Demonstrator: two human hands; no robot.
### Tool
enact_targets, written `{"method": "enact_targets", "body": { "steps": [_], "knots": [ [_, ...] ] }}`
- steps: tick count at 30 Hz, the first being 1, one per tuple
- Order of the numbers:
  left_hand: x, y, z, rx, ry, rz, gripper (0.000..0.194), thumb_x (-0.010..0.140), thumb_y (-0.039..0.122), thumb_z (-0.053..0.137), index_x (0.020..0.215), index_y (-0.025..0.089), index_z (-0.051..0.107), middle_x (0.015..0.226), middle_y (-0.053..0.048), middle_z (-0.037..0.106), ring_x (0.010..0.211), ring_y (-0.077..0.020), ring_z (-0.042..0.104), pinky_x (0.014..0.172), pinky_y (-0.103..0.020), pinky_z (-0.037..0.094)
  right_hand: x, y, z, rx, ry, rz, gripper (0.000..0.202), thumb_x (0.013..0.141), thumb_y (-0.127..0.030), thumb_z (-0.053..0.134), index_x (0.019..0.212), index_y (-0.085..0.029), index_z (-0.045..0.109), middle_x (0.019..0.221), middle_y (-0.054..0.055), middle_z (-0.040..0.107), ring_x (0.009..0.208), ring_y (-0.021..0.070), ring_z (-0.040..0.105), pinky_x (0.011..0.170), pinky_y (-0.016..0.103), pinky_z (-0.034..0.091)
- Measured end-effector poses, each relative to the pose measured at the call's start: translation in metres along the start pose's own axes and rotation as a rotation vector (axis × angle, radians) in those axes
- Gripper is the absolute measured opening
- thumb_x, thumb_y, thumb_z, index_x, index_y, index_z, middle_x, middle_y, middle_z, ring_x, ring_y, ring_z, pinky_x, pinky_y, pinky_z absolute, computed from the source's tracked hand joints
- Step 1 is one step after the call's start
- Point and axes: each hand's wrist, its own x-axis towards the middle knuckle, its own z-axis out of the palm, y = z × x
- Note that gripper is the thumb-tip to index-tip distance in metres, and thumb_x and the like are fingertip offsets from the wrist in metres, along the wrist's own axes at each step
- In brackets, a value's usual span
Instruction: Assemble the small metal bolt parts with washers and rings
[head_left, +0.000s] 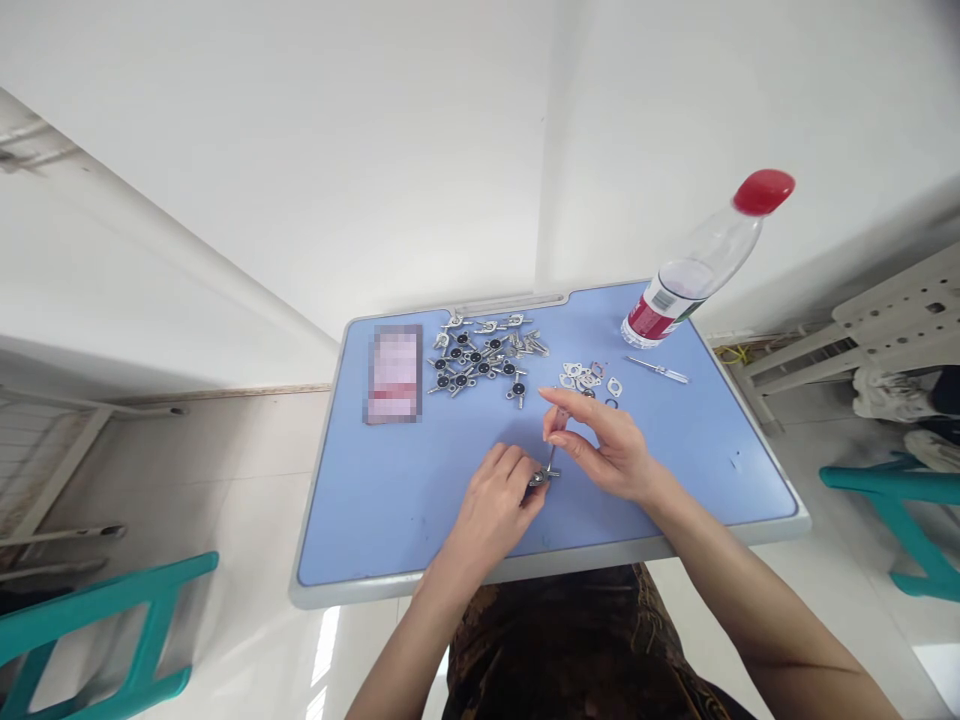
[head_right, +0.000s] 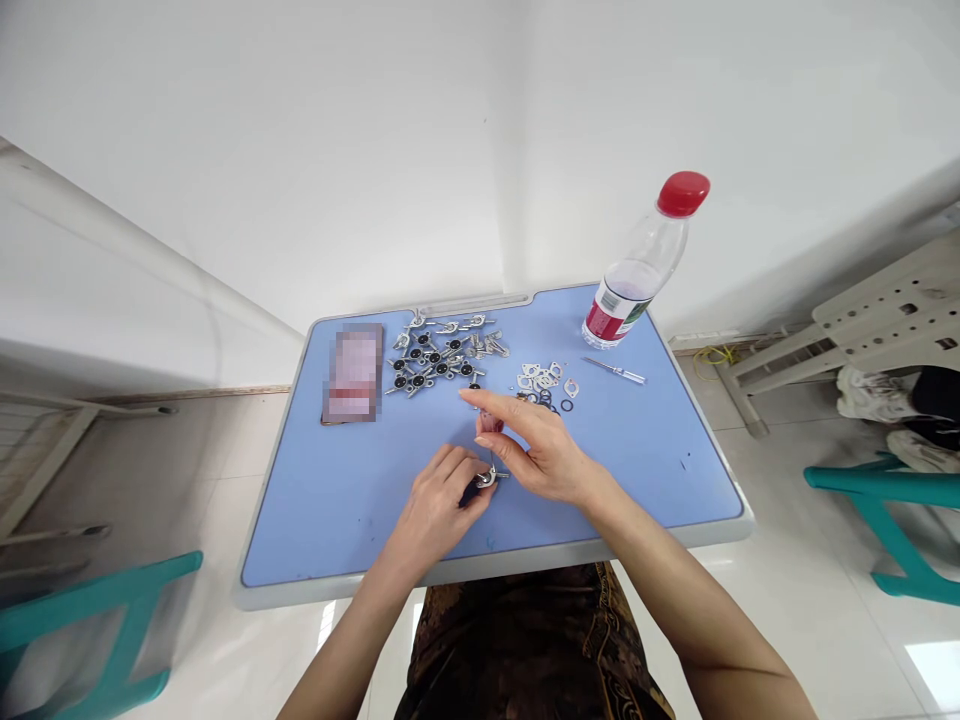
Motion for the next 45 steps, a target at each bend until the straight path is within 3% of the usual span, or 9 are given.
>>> {"method": "enact_targets", "body": {
  "steps": [6, 14, 18, 25, 32, 39, 45],
  "knots": [
    [0.0, 0.0, 0.0, -0.011, 0.004, 0.004, 0.008, 0.087, 0.013, 0.057, 0.085, 0.02, 0.054, 0.083, -0.003, 0.059, 0.079, -0.0206, 0.055, 0.073, -0.035, 0.049, 0.001, 0.002, 0.002, -0.017, 0.027, 0.07, 0.048, 0.094, -0.018, 0.051, 0.14, -0.029, 0.043, 0.085, 0.001, 0.061, 0.077, 0.0151, 0.06, 0.075, 0.033, 0.053],
    [0.0, -0.002, 0.0, -0.055, -0.007, -0.014, 0.009, 0.088, 0.013, 0.057, 0.086, 0.021, 0.054, 0.084, -0.003, 0.059, 0.078, -0.0192, 0.054, 0.074, -0.034, 0.047, 0.008, 0.014, 0.002, 0.171, 0.317, 0.431, 0.044, 0.089, -0.028, 0.061, 0.132, -0.028, 0.05, 0.068, -0.005, 0.054, 0.061, 0.0122, 0.056, 0.061, 0.028, 0.054],
    [0.0, -0.002, 0.0, -0.074, -0.008, -0.028, 0.008, 0.088, 0.013, 0.057, 0.086, 0.021, 0.055, 0.084, -0.002, 0.06, 0.078, -0.0185, 0.055, 0.075, -0.034, 0.047, 0.009, 0.021, 0.002, 0.267, 0.362, 0.538, 0.044, 0.086, -0.035, 0.064, 0.126, -0.024, 0.052, 0.066, -0.006, 0.057, 0.057, 0.0115, 0.059, 0.06, 0.028, 0.054],
    [0.0, 0.001, -0.003, -0.009, -0.02, -0.087, 0.009, 0.084, 0.016, 0.062, 0.088, 0.021, 0.056, 0.088, -0.002, 0.061, 0.083, -0.0204, 0.055, 0.076, -0.036, 0.045, 0.008, 0.029, 0.004, 0.391, 0.409, 0.598, 0.045, 0.082, -0.038, 0.068, 0.121, -0.022, 0.053, 0.066, -0.007, 0.06, 0.053, 0.0106, 0.059, 0.058, 0.027, 0.053],
    [-0.001, 0.001, -0.004, 0.04, 0.002, -0.044, 0.019, 0.081, 0.028, 0.068, 0.095, 0.021, 0.058, 0.093, -0.004, 0.062, 0.085, -0.0223, 0.058, 0.076, -0.038, 0.046, 0.008, 0.029, 0.008, 0.426, 0.419, 0.617, 0.049, 0.08, -0.043, 0.069, 0.12, -0.021, 0.053, 0.065, -0.006, 0.061, 0.053, 0.011, 0.06, 0.057, 0.028, 0.056],
    [-0.002, -0.001, -0.002, 0.02, -0.01, -0.049, 0.015, 0.086, 0.027, 0.066, 0.098, 0.022, 0.058, 0.097, -0.004, 0.063, 0.09, -0.0225, 0.057, 0.078, -0.038, 0.045, 0.008, 0.03, 0.008, 0.463, 0.434, 0.626, 0.052, 0.077, -0.045, 0.071, 0.12, -0.021, 0.052, 0.066, -0.006, 0.061, 0.053, 0.0114, 0.06, 0.057, 0.029, 0.058],
    [-0.001, -0.002, -0.007, -0.081, 0.058, -0.071, 0.033, 0.083, 0.043, 0.069, 0.107, 0.021, 0.06, 0.104, -0.007, 0.063, 0.094, -0.0235, 0.059, 0.081, -0.039, 0.045, 0.008, 0.028, 0.009, 0.506, 0.463, 0.623, 0.051, 0.076, -0.041, 0.072, 0.12, -0.021, 0.053, 0.065, -0.006, 0.059, 0.055, 0.0113, 0.058, 0.058, 0.031, 0.059]
  ]
}}
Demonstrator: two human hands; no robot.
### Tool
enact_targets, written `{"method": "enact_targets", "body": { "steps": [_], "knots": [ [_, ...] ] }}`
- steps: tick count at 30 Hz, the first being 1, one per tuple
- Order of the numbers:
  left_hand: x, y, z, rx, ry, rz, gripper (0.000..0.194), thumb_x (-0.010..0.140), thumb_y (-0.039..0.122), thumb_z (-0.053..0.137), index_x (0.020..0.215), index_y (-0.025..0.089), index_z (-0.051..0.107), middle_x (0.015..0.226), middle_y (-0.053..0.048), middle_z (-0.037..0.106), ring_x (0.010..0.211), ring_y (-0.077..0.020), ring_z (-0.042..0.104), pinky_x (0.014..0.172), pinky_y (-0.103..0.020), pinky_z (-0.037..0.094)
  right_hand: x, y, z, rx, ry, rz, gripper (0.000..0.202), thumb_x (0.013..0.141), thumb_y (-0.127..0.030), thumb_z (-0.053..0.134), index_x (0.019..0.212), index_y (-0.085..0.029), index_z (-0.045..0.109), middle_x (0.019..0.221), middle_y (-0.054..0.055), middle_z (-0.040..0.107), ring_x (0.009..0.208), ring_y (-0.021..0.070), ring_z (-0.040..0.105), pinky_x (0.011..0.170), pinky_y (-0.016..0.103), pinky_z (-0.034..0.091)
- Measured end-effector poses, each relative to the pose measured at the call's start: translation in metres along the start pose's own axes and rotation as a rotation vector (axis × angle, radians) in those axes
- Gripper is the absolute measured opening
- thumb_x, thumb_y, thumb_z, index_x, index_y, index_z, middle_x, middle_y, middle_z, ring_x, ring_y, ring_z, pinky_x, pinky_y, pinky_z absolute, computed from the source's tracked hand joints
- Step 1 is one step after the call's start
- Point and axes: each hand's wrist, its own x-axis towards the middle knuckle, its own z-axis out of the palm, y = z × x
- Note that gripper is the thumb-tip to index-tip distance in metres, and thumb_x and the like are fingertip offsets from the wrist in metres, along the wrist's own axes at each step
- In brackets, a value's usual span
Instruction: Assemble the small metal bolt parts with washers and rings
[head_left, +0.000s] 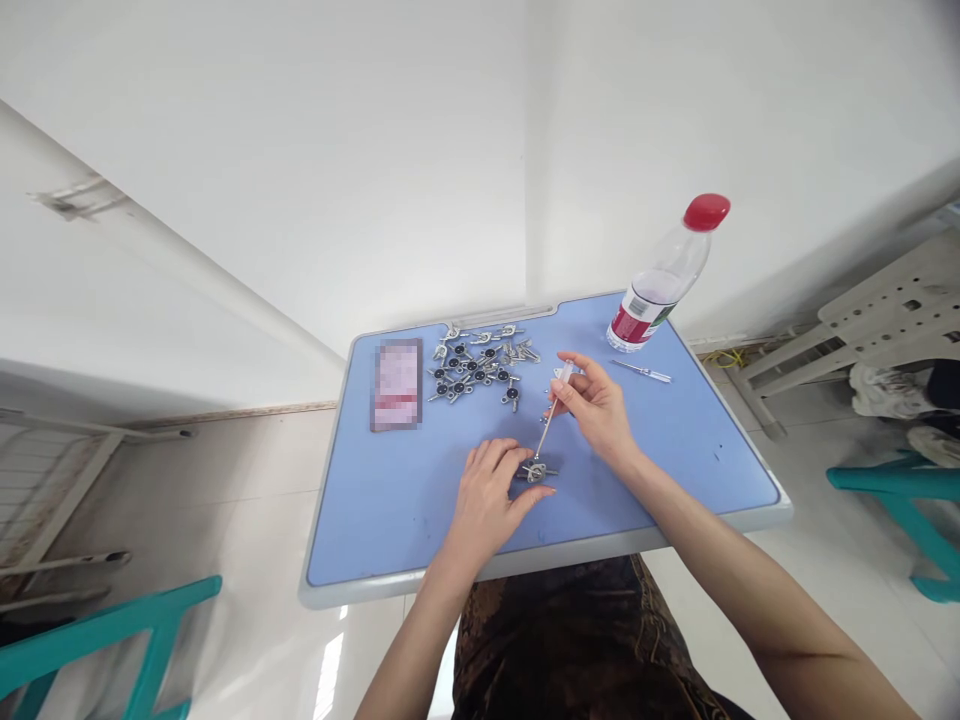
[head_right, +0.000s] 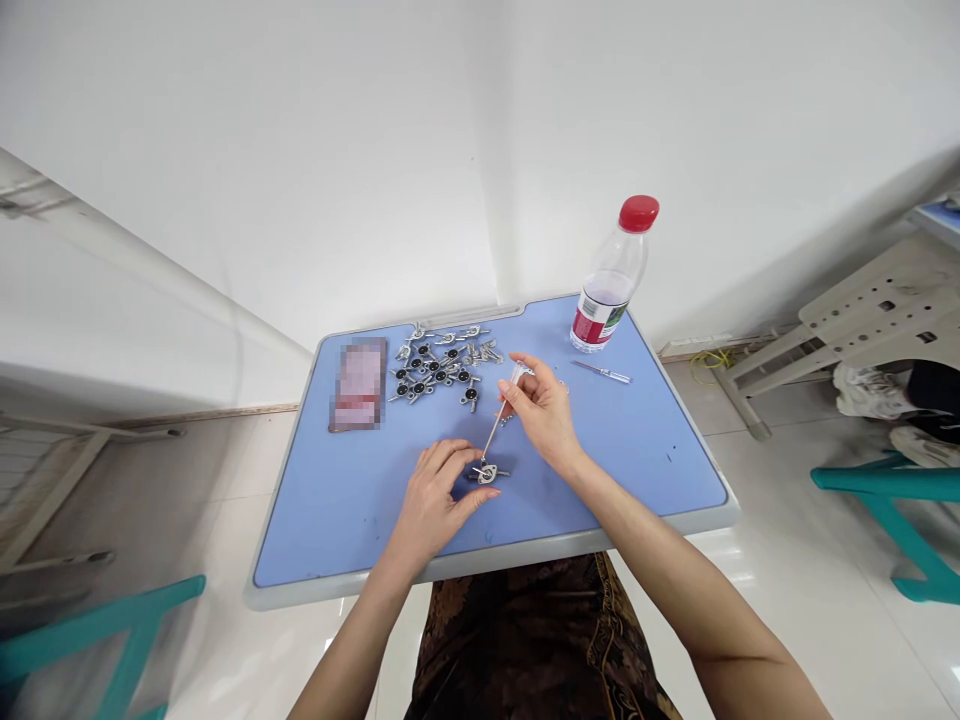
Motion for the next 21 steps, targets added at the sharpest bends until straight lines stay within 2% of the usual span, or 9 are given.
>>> {"method": "enact_targets", "body": {
  "steps": [3, 8, 13, 21],
  "knots": [
    [0.0014, -0.0007, -0.0019, -0.1, 0.043, -0.011, 0.022, 0.09, 0.035, 0.062, 0.108, 0.023, 0.061, 0.105, -0.006, 0.063, 0.097, -0.0214, 0.059, 0.085, -0.038, 0.044, -0.0011, -0.0002, 0.0022, 0.01, 0.007, 0.0, 0.051, 0.076, -0.039, 0.072, 0.12, -0.02, 0.054, 0.064, -0.006, 0.058, 0.056, 0.0118, 0.058, 0.058, 0.031, 0.059],
    [0.0041, -0.0014, -0.0037, -0.207, 0.056, -0.022, 0.007, 0.093, 0.025, 0.058, 0.094, 0.021, 0.064, 0.092, -0.002, 0.066, 0.088, -0.0176, 0.06, 0.082, -0.034, 0.042, -0.0027, 0.0003, 0.0058, 0.025, 0.002, -0.001, 0.05, 0.075, -0.04, 0.072, 0.119, -0.022, 0.054, 0.064, -0.007, 0.056, 0.058, 0.0126, 0.058, 0.059, 0.032, 0.059],
    [0.0053, -0.0014, -0.0039, -0.243, 0.046, -0.05, 0.009, 0.093, 0.023, 0.058, 0.086, 0.021, 0.064, 0.085, 0.0, 0.066, 0.082, -0.0161, 0.059, 0.079, -0.033, 0.039, -0.0037, -0.0016, 0.0068, 0.025, -0.001, -0.015, 0.049, 0.076, -0.04, 0.073, 0.117, -0.022, 0.054, 0.064, -0.007, 0.058, 0.057, 0.0117, 0.058, 0.059, 0.031, 0.06],
    [0.0054, -0.0016, -0.003, -0.249, 0.049, -0.078, 0.007, 0.09, 0.025, 0.062, 0.085, 0.021, 0.064, 0.084, 0.0, 0.066, 0.082, -0.0165, 0.059, 0.079, -0.033, 0.038, -0.0042, -0.0009, 0.008, 0.024, -0.002, -0.022, 0.05, 0.075, -0.041, 0.074, 0.117, -0.023, 0.054, 0.064, -0.007, 0.058, 0.058, 0.012, 0.057, 0.059, 0.032, 0.059]
  ]
}}
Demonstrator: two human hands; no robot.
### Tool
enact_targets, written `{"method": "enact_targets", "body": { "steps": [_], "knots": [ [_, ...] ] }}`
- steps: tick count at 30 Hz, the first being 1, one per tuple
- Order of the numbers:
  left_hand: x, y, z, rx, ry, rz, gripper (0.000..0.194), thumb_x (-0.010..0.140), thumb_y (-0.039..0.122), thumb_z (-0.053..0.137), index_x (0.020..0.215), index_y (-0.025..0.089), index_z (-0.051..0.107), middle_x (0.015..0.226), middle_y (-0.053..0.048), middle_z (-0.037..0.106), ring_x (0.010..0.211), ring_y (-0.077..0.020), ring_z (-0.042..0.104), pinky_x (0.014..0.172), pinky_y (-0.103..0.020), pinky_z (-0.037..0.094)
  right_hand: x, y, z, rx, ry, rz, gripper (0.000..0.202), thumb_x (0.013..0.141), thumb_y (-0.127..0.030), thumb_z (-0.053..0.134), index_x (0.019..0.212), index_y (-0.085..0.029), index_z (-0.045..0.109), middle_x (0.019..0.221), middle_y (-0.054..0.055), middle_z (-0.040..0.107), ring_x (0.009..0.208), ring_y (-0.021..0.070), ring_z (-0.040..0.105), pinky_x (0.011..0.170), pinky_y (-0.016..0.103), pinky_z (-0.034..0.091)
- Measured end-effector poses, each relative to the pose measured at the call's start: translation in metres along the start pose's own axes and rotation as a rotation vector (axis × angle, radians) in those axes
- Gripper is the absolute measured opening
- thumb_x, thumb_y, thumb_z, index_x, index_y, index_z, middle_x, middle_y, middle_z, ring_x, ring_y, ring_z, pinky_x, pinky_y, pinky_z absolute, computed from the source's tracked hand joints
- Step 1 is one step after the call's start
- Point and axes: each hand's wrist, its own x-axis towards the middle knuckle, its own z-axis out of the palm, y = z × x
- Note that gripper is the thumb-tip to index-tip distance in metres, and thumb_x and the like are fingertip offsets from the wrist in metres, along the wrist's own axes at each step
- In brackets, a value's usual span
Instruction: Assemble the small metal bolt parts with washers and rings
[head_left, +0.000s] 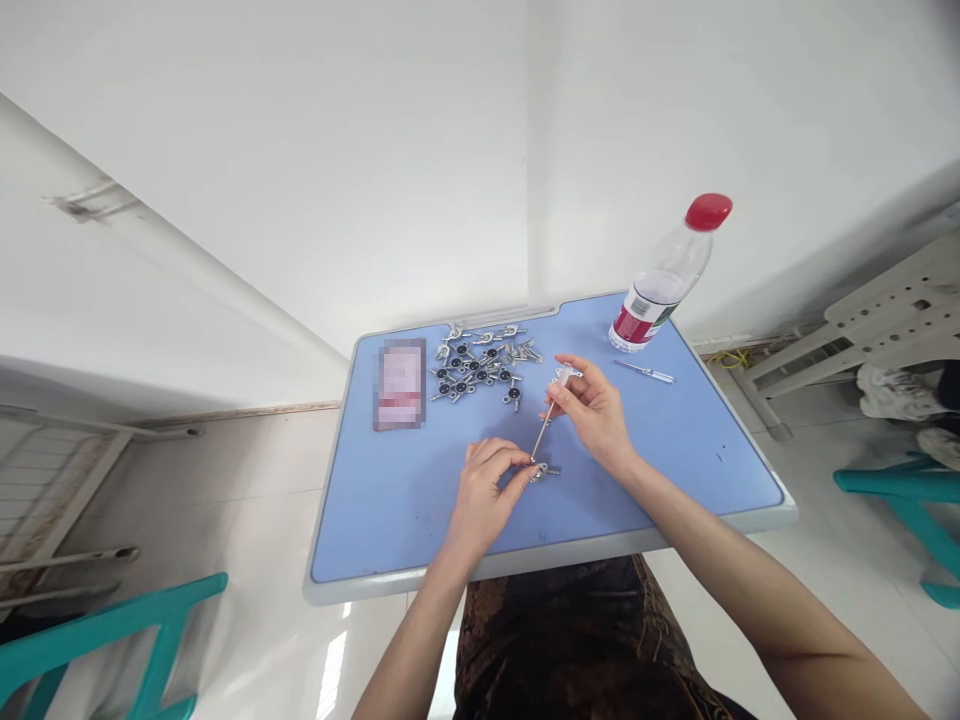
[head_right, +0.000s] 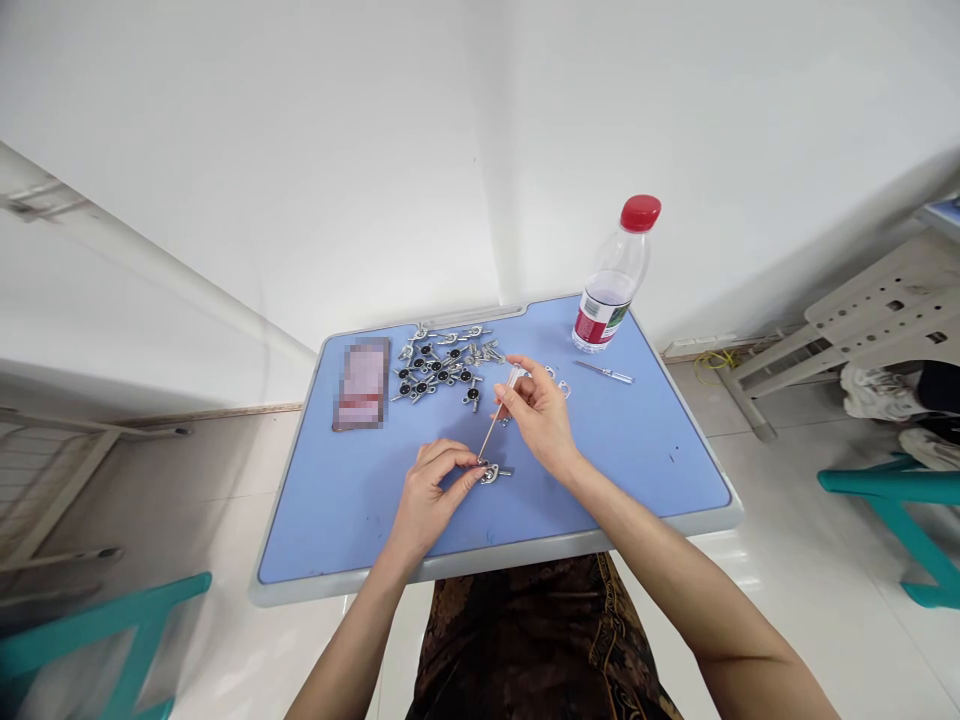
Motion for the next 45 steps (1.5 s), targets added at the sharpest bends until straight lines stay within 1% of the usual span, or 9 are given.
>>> {"method": "enact_targets", "body": {
  "steps": [10, 20, 23, 26, 31, 34, 36, 41, 45],
  "knots": [
    [0.001, 0.0, -0.002, -0.007, 0.06, 0.014, 0.012, 0.091, 0.024, 0.059, 0.082, 0.021, 0.066, 0.081, -0.001, 0.067, 0.079, -0.0164, 0.06, 0.079, -0.034, 0.04, 0.0, 0.001, 0.0, 0.011, 0.004, -0.039, 0.046, 0.078, -0.038, 0.072, 0.118, -0.025, 0.055, 0.065, -0.006, 0.057, 0.061, 0.0119, 0.057, 0.061, 0.031, 0.06],
    [0.0, -0.001, -0.001, -0.028, 0.053, 0.002, 0.01, 0.09, 0.022, 0.06, 0.081, 0.021, 0.065, 0.081, 0.0, 0.067, 0.08, -0.0164, 0.061, 0.08, -0.034, 0.04, -0.005, -0.001, -0.001, -0.004, -0.028, -0.103, 0.042, 0.082, -0.035, 0.069, 0.121, -0.029, 0.054, 0.071, -0.005, 0.054, 0.068, 0.013, 0.058, 0.066, 0.031, 0.06],
    [0.0, -0.001, -0.002, -0.022, 0.05, -0.002, 0.01, 0.09, 0.021, 0.06, 0.081, 0.021, 0.065, 0.081, 0.0, 0.067, 0.079, -0.0164, 0.06, 0.08, -0.035, 0.039, -0.006, -0.001, 0.0, -0.008, -0.047, -0.138, 0.041, 0.083, -0.033, 0.068, 0.122, -0.03, 0.054, 0.072, -0.005, 0.054, 0.068, 0.013, 0.057, 0.067, 0.032, 0.061],
    [0.0, -0.001, -0.002, -0.015, 0.047, 0.001, 0.011, 0.09, 0.021, 0.06, 0.08, 0.021, 0.064, 0.08, 0.0, 0.066, 0.078, -0.0163, 0.06, 0.08, -0.035, 0.039, -0.009, -0.001, 0.0, -0.078, -0.07, -0.206, 0.042, 0.086, -0.031, 0.065, 0.125, -0.03, 0.053, 0.074, -0.004, 0.056, 0.069, 0.0136, 0.058, 0.067, 0.033, 0.061],
    [-0.001, -0.001, -0.002, 0.006, 0.053, 0.007, 0.01, 0.09, 0.02, 0.059, 0.081, 0.021, 0.063, 0.08, 0.0, 0.066, 0.078, -0.016, 0.058, 0.079, -0.034, 0.039, -0.013, -0.003, -0.004, -0.214, -0.212, -0.383, 0.047, 0.09, -0.025, 0.06, 0.134, -0.033, 0.046, 0.079, -0.002, 0.058, 0.077, 0.0154, 0.062, 0.069, 0.034, 0.06],
    [-0.002, -0.001, -0.002, 0.007, 0.068, 0.012, 0.01, 0.09, 0.02, 0.058, 0.081, 0.021, 0.062, 0.081, 0.0, 0.066, 0.079, -0.0159, 0.058, 0.079, -0.034, 0.039, -0.016, -0.006, -0.006, -0.221, -0.305, -0.417, 0.05, 0.092, -0.023, 0.058, 0.138, -0.033, 0.042, 0.084, -0.001, 0.061, 0.076, 0.0143, 0.063, 0.071, 0.034, 0.06],
    [-0.002, 0.001, -0.002, 0.012, 0.076, 0.009, 0.01, 0.09, 0.02, 0.058, 0.08, 0.021, 0.061, 0.08, 0.0, 0.065, 0.079, -0.0161, 0.058, 0.079, -0.034, 0.039, -0.017, -0.005, -0.006, -0.225, -0.334, -0.421, 0.053, 0.092, -0.024, 0.059, 0.14, -0.032, 0.038, 0.085, -0.001, 0.062, 0.073, 0.0139, 0.063, 0.07, 0.034, 0.059],
    [-0.001, 0.005, -0.002, 0.045, 0.084, -0.016, 0.009, 0.085, 0.015, 0.059, 0.079, 0.021, 0.061, 0.08, 0.001, 0.066, 0.08, -0.0162, 0.06, 0.081, -0.034, 0.039, -0.019, 0.001, -0.006, -0.217, -0.296, -0.395, 0.056, 0.091, -0.026, 0.06, 0.141, -0.032, 0.034, 0.083, -0.001, 0.062, 0.072, 0.0152, 0.064, 0.071, 0.036, 0.059],
    [-0.001, 0.005, -0.002, 0.073, 0.09, -0.014, 0.004, 0.083, 0.017, 0.063, 0.084, 0.022, 0.063, 0.085, 0.001, 0.067, 0.083, -0.0172, 0.062, 0.082, -0.035, 0.039, -0.02, 0.002, -0.005, -0.219, -0.268, -0.397, 0.057, 0.091, -0.027, 0.06, 0.141, -0.032, 0.034, 0.081, -0.001, 0.061, 0.075, 0.0166, 0.065, 0.072, 0.037, 0.059]
  ]
}}
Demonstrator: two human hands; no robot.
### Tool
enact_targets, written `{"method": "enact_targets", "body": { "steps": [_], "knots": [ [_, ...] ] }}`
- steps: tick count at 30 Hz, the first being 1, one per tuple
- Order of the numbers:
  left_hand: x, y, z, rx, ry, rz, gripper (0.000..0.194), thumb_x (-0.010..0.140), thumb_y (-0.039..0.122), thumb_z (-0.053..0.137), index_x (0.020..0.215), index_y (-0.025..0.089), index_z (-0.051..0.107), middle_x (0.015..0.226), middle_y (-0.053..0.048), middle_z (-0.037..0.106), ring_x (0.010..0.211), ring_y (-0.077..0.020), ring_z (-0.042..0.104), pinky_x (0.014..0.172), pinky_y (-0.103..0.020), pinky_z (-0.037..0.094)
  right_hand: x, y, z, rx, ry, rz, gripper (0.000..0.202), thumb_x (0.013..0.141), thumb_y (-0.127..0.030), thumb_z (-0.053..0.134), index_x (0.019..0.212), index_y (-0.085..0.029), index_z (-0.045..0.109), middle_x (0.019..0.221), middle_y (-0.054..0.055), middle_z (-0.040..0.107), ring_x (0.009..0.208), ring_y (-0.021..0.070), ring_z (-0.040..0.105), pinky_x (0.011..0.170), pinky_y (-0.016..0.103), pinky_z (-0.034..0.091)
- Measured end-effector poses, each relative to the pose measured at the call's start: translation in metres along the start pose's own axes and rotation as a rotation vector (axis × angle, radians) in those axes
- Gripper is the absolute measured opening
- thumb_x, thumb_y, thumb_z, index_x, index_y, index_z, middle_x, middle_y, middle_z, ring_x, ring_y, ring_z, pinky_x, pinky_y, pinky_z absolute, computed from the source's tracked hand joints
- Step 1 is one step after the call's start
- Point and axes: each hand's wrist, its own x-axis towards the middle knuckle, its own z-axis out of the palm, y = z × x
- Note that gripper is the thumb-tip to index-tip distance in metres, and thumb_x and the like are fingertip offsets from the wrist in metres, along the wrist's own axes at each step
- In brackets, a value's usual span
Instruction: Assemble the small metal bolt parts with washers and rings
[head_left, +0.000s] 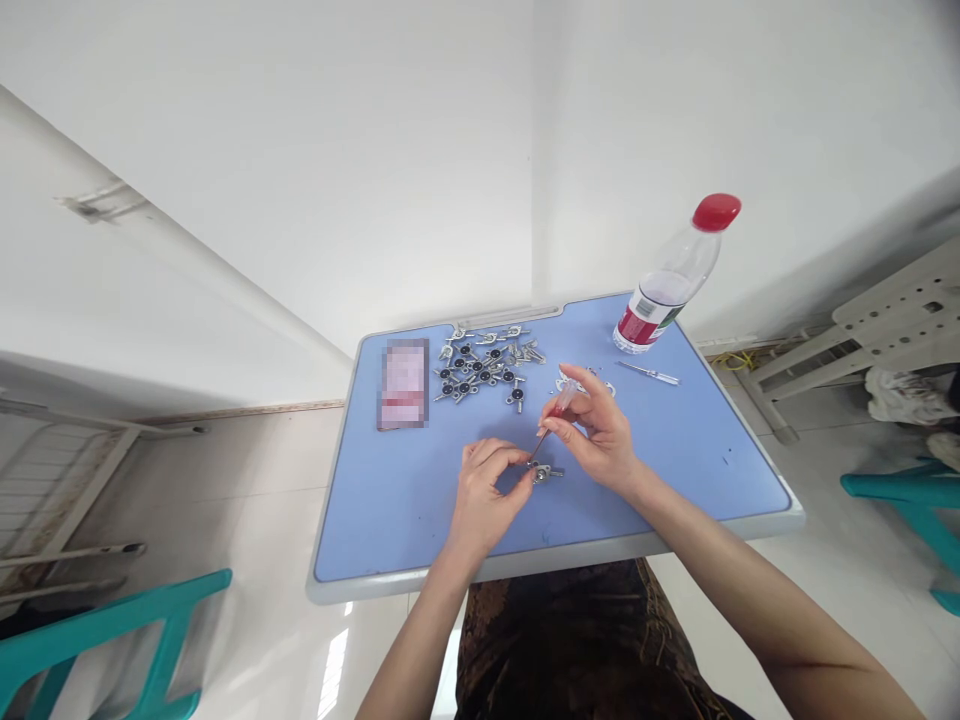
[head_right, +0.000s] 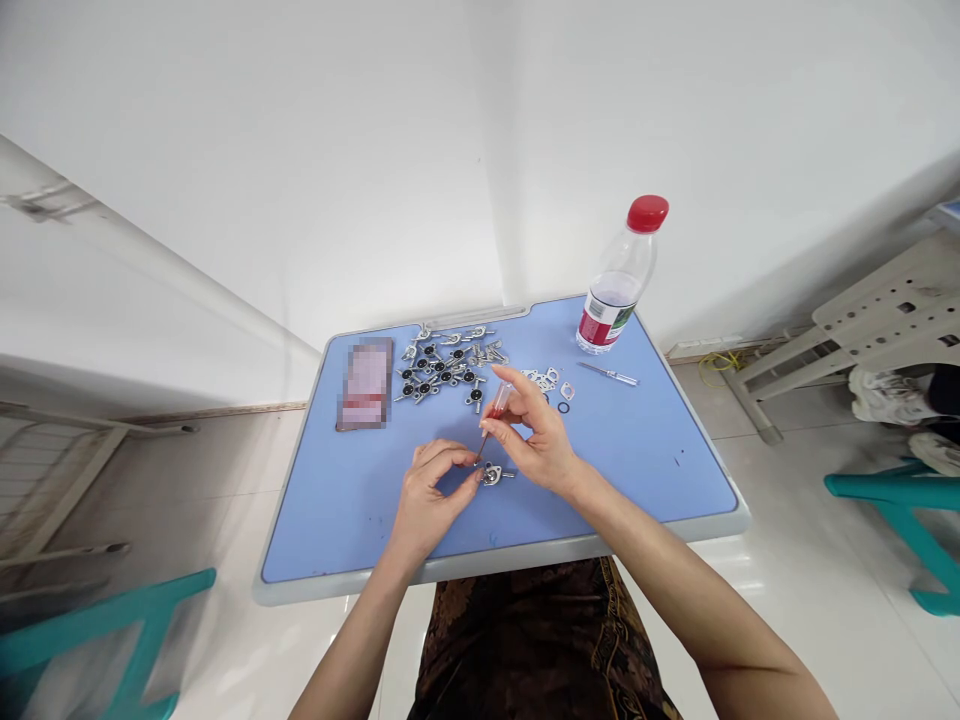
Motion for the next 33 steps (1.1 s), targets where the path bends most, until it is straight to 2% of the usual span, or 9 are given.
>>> {"method": "enact_targets", "body": {
  "steps": [3, 7, 13, 23, 33],
  "knots": [
    [-0.001, 0.0, 0.0, 0.039, -0.007, 0.002, 0.012, 0.081, 0.018, 0.066, 0.091, 0.022, 0.063, 0.092, 0.0, 0.067, 0.088, -0.0185, 0.062, 0.084, -0.035, 0.04, 0.001, -0.003, -0.003, -0.014, 0.03, -0.022, 0.057, 0.091, -0.026, 0.06, 0.141, -0.032, 0.034, 0.08, -0.001, 0.062, 0.077, 0.0175, 0.065, 0.073, 0.038, 0.059],
    [-0.002, 0.001, 0.001, 0.148, -0.096, 0.039, 0.021, 0.08, 0.021, 0.068, 0.1, 0.022, 0.062, 0.1, -0.004, 0.065, 0.094, -0.022, 0.059, 0.086, -0.038, 0.038, 0.002, -0.008, -0.011, -0.033, 0.095, -0.033, 0.056, 0.09, -0.024, 0.061, 0.14, -0.033, 0.037, 0.08, -0.001, 0.063, 0.073, 0.0163, 0.065, 0.072, 0.036, 0.058],
    [-0.003, 0.001, 0.007, 0.289, -0.167, 0.113, 0.017, 0.082, 0.024, 0.067, 0.098, 0.02, 0.062, 0.096, -0.005, 0.065, 0.089, -0.0229, 0.057, 0.082, -0.039, 0.037, 0.001, -0.013, -0.019, -0.041, 0.148, -0.005, 0.056, 0.089, -0.025, 0.061, 0.14, -0.032, 0.037, 0.08, -0.002, 0.064, 0.07, 0.0159, 0.065, 0.07, 0.036, 0.058],
    [-0.003, 0.0, 0.008, 0.291, -0.189, 0.189, 0.007, 0.089, 0.019, 0.059, 0.095, 0.021, 0.062, 0.092, -0.004, 0.065, 0.085, -0.0198, 0.058, 0.082, -0.038, 0.037, -0.002, -0.015, -0.021, -0.099, 0.092, -0.036, 0.059, 0.089, -0.018, 0.061, 0.141, -0.033, 0.037, 0.079, -0.001, 0.064, 0.074, 0.0172, 0.065, 0.072, 0.038, 0.057],
    [-0.003, -0.001, 0.008, 0.261, -0.177, 0.206, 0.009, 0.089, 0.016, 0.06, 0.097, 0.02, 0.061, 0.092, -0.003, 0.067, 0.084, -0.0193, 0.058, 0.08, -0.038, 0.038, -0.006, -0.012, -0.022, -0.179, -0.029, -0.008, 0.057, 0.09, -0.02, 0.06, 0.141, -0.032, 0.037, 0.081, 0.0, 0.066, 0.077, 0.0173, 0.065, 0.076, 0.038, 0.057]
  ]
}}
